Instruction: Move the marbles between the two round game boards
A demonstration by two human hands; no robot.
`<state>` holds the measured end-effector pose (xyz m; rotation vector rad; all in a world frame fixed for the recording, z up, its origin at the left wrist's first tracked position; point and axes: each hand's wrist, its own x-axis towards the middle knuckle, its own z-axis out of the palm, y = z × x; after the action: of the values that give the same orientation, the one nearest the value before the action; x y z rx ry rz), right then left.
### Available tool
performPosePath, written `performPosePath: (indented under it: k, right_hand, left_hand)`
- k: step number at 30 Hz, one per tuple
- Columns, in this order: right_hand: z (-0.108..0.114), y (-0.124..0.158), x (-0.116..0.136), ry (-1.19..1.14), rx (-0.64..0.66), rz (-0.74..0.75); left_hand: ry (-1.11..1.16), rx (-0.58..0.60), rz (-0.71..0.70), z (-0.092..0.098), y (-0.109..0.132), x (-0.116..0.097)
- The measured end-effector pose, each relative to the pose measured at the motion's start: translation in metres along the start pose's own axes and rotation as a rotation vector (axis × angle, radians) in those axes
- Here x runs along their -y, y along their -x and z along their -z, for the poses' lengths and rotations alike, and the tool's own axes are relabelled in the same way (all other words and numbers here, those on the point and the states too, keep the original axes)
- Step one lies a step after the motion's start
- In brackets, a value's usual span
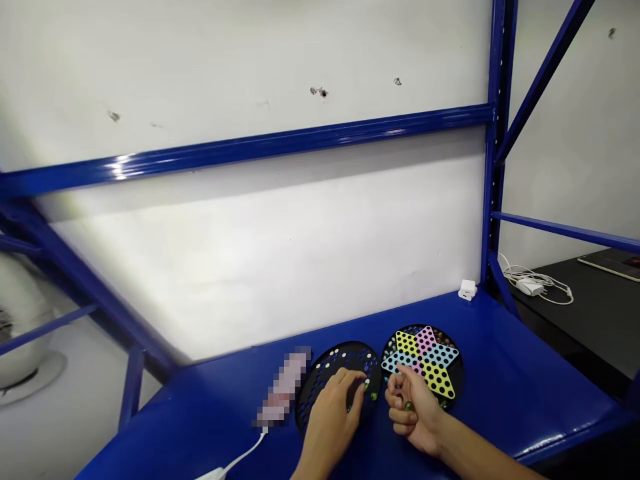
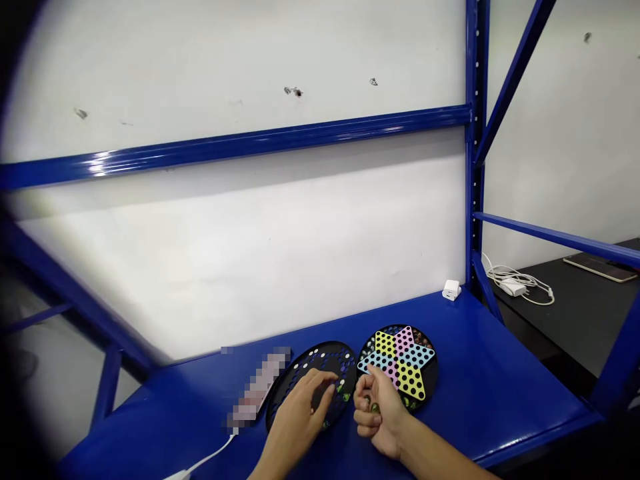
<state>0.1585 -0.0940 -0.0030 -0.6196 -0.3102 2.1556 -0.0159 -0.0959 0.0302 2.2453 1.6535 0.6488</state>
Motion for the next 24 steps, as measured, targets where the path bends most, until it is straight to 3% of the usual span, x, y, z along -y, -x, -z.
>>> performPosePath:
  k: [3,5,11,20,24]
  right_hand:
    - [0.004,0.001,0.009,0.017,0.022,0.040]
    - [0.008,0.000,0.012,0.026,0.035,0.043]
    - [0.015,-0.002,0.010,0.077,0.065,-0.015]
    - [0.013,-0.003,0.012,0.095,0.061,-0.101]
    - [0.011,-0.002,0.009,0.157,0.130,-0.199]
  left_hand:
    - [-0.073,0.179,0.066,0.001,0.002,0.021]
    - [-0.120,0.220,0.085,-0.004,0.003,0.027]
    - [-0.066,0.168,0.059,-0.016,0.004,0.026]
    - [0.105,0.120,0.067,-0.006,0.000,0.034]
    - [0.252,0.037,0.032,0.002,-0.004,0.008]
